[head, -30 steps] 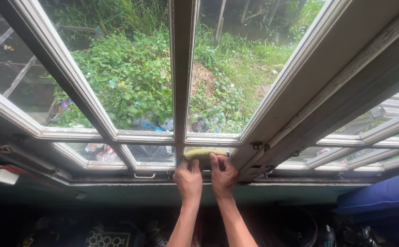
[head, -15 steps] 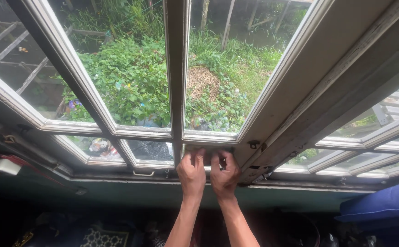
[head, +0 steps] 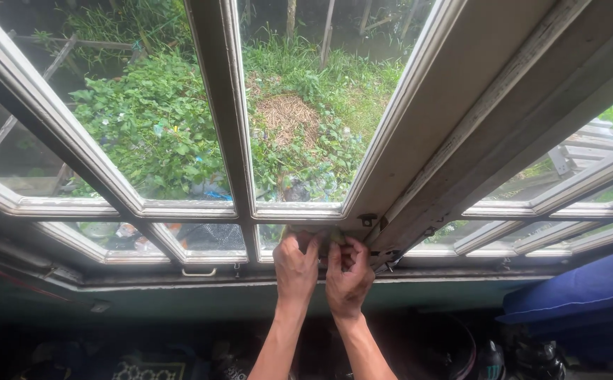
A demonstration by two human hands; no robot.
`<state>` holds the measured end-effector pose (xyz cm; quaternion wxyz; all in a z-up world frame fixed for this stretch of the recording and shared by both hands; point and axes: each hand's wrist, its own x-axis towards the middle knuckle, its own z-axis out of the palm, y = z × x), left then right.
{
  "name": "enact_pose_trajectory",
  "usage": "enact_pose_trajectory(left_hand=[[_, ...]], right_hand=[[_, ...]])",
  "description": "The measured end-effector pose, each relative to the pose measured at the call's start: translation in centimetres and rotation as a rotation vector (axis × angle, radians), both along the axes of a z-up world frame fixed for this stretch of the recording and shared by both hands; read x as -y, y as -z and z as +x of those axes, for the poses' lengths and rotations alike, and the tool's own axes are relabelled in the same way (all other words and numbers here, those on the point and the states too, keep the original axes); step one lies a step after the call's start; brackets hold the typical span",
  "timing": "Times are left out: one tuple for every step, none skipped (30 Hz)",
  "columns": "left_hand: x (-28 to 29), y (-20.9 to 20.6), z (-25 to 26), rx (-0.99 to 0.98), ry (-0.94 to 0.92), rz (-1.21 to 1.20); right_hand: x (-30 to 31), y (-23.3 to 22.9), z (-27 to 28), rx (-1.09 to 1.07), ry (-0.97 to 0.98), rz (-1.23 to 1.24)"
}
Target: The person wipes the lower panes of a multi-pane window using a yellow cloth. They repeatedly rub the glass and frame area with both hands, focusing on the bottom sections of the window.
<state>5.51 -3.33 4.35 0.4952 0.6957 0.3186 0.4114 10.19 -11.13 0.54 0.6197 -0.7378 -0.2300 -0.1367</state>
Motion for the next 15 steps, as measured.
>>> enact_pose_trajectory(left_hand=[[0.1, -0.3, 0.1, -0.003, -0.001, 0.001], [0.3, -0.5, 0.2, 0.045, 0.048, 0.064], [0.5, -0.8, 0.2, 0.093, 0.097, 0.127], [0.5, -0.3, 0.5, 0.094, 0.094, 0.126], [0.5, 0.1, 0.8, 0.034, 0.132, 0.101], [0.6, 0.6, 0.8, -0.03, 0.169, 0.074], [0.5, 0.4, 0.6, -0.032, 0.166, 0.073], [0.4, 0.2, 0.4, -0.003, 0.181, 0.085], [0.3, -0.1, 0.1, 0.026, 0.195, 0.098], [0.2, -0.6, -0.2, 0.027, 0.196, 0.1], [0.1, -1.1, -0.6, -0.001, 0.207, 0.032], [0.1, -1.6, -0.8, -0.025, 0.219, -0.036], [-0.4, -1.5, -1.0, -0.022, 0.219, -0.034], [-0.8, -1.3, -1.4, -0.003, 0.165, -0.031], [-1.1, -1.1, -1.8, 0.016, 0.112, -0.027]], right_hand=[[0.0, 0.2, 0.0, -0.003, -0.001, 0.001], [0.2, 0.5, 0.0, 0.0, 0.028, -0.002], [0.4, 0.8, 0.0, 0.003, 0.057, -0.005], [0.7, 0.7, 0.1, 0.004, 0.054, -0.005], [1.0, 0.6, 0.2, 0.012, 0.082, -0.022], [1.3, 0.6, 0.1, 0.018, 0.11, -0.039], [1.3, 0.8, 0.1, 0.016, 0.107, -0.04], [1.2, 1.0, 0.1, 0.006, 0.097, -0.033], [1.2, 1.1, 0.2, -0.004, 0.088, -0.025], [0.9, 1.0, -0.1, -0.004, 0.089, -0.023], [0.7, 0.9, -0.3, -0.024, 0.029, 0.046], [0.5, 0.8, -0.5, -0.041, -0.031, 0.114], [0.1, 0.4, -0.4, -0.037, -0.031, 0.116], [-0.2, 0.2, -0.6, -0.032, -0.058, 0.117], [-0.6, 0.1, -0.8, -0.027, -0.085, 0.118]])
